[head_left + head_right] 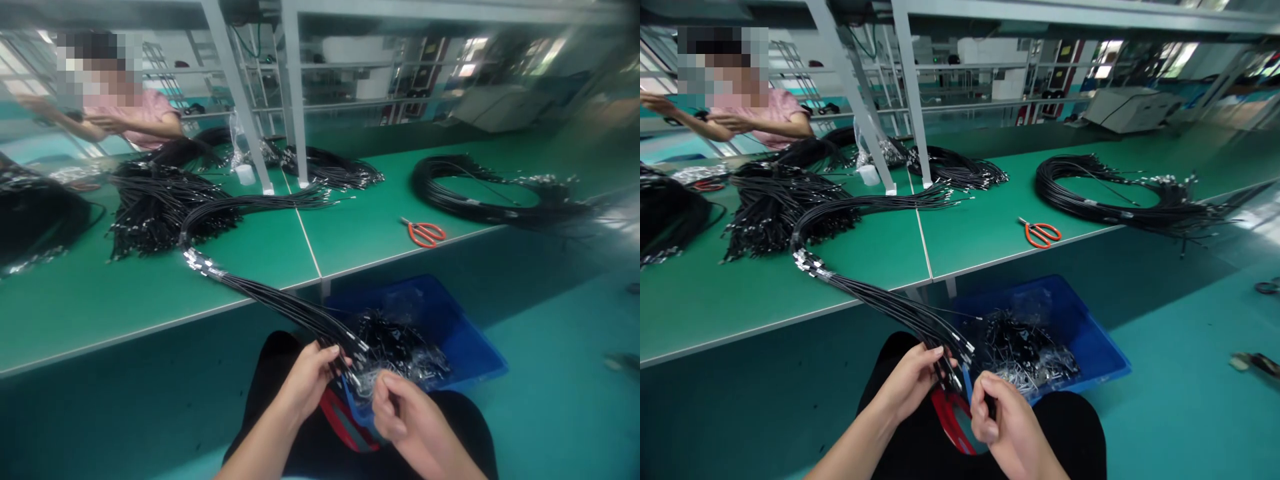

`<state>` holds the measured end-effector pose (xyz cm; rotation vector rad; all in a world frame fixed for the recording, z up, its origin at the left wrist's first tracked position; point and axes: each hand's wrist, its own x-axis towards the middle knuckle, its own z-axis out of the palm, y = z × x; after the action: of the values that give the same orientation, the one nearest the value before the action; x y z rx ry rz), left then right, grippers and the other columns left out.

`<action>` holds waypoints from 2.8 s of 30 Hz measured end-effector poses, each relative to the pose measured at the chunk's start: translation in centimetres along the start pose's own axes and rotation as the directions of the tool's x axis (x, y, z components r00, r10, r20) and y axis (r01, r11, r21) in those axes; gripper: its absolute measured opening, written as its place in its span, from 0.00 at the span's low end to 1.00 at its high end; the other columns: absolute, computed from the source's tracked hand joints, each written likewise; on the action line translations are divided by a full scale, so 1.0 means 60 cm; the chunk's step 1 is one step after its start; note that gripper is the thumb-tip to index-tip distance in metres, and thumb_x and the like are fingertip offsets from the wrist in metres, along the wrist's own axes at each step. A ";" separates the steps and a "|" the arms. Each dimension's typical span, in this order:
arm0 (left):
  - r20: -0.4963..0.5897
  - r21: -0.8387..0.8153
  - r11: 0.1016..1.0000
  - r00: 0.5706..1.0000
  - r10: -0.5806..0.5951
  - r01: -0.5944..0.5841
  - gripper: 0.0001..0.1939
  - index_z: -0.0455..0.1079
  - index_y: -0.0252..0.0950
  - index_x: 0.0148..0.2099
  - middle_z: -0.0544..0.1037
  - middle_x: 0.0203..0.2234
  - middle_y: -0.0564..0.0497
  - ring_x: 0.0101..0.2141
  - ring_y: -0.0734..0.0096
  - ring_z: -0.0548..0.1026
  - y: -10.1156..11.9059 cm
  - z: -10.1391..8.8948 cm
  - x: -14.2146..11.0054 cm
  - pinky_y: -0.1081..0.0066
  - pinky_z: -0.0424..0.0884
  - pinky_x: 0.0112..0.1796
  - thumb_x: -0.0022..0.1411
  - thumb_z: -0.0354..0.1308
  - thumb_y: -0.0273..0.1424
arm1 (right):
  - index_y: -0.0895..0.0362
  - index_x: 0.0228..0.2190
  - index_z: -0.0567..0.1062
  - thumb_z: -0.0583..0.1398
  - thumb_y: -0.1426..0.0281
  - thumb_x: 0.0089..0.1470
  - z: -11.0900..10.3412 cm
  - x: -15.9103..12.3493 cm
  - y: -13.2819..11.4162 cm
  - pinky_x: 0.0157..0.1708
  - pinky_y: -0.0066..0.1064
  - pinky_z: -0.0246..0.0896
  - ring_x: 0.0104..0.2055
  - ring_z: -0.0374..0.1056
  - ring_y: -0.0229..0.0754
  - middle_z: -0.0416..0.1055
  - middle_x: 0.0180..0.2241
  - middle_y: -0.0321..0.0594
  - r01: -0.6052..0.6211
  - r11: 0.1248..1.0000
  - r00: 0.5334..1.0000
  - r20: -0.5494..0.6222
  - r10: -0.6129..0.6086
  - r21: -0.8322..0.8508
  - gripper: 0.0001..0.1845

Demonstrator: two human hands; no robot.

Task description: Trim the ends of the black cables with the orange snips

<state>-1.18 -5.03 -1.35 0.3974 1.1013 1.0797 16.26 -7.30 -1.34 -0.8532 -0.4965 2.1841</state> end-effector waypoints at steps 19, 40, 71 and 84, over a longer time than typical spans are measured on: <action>0.088 0.233 0.968 0.994 0.071 -0.090 0.07 0.73 0.30 0.26 0.72 0.16 0.54 0.17 0.79 0.63 0.023 0.013 0.004 0.77 0.56 0.20 0.45 0.66 0.29 | 0.57 0.18 0.64 0.63 0.58 0.46 0.014 0.029 0.012 0.17 0.26 0.31 0.16 0.41 0.29 0.52 0.15 0.26 0.056 0.899 0.973 -0.177 -0.146 -0.434 0.19; -0.006 0.223 0.974 0.999 0.040 -0.038 0.08 0.68 0.30 0.22 0.67 0.13 0.58 0.13 0.83 0.62 0.003 0.017 0.049 0.79 0.56 0.15 0.51 0.61 0.26 | 0.56 0.18 0.63 0.52 0.58 0.55 0.005 -0.008 0.004 0.17 0.27 0.32 0.15 0.41 0.31 0.54 0.13 0.28 -0.038 0.874 0.971 -0.226 -0.082 -0.484 0.20; 0.175 0.351 0.936 0.983 -0.052 -0.013 0.10 0.68 0.30 0.22 0.70 0.15 0.54 0.16 0.79 0.63 0.019 0.000 0.024 0.76 0.57 0.19 0.44 0.66 0.29 | 0.59 0.22 0.68 0.61 0.61 0.49 0.011 0.032 0.032 0.18 0.28 0.32 0.17 0.42 0.29 0.56 0.16 0.28 0.080 0.909 0.971 -0.173 -0.164 -0.409 0.14; 0.266 0.312 0.949 0.956 -0.125 0.037 0.10 0.72 0.28 0.26 0.74 0.20 0.49 0.20 0.76 0.68 0.034 -0.010 0.041 0.76 0.61 0.22 0.44 0.66 0.31 | 0.58 0.20 0.68 0.52 0.66 0.53 -0.008 0.001 0.020 0.19 0.28 0.36 0.17 0.45 0.32 0.57 0.16 0.30 0.065 0.897 0.973 -0.173 -0.155 -0.437 0.13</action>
<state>-2.61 -2.10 -1.38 0.7225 1.0173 0.7507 15.98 -7.99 -2.38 -1.2374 -0.9206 1.8808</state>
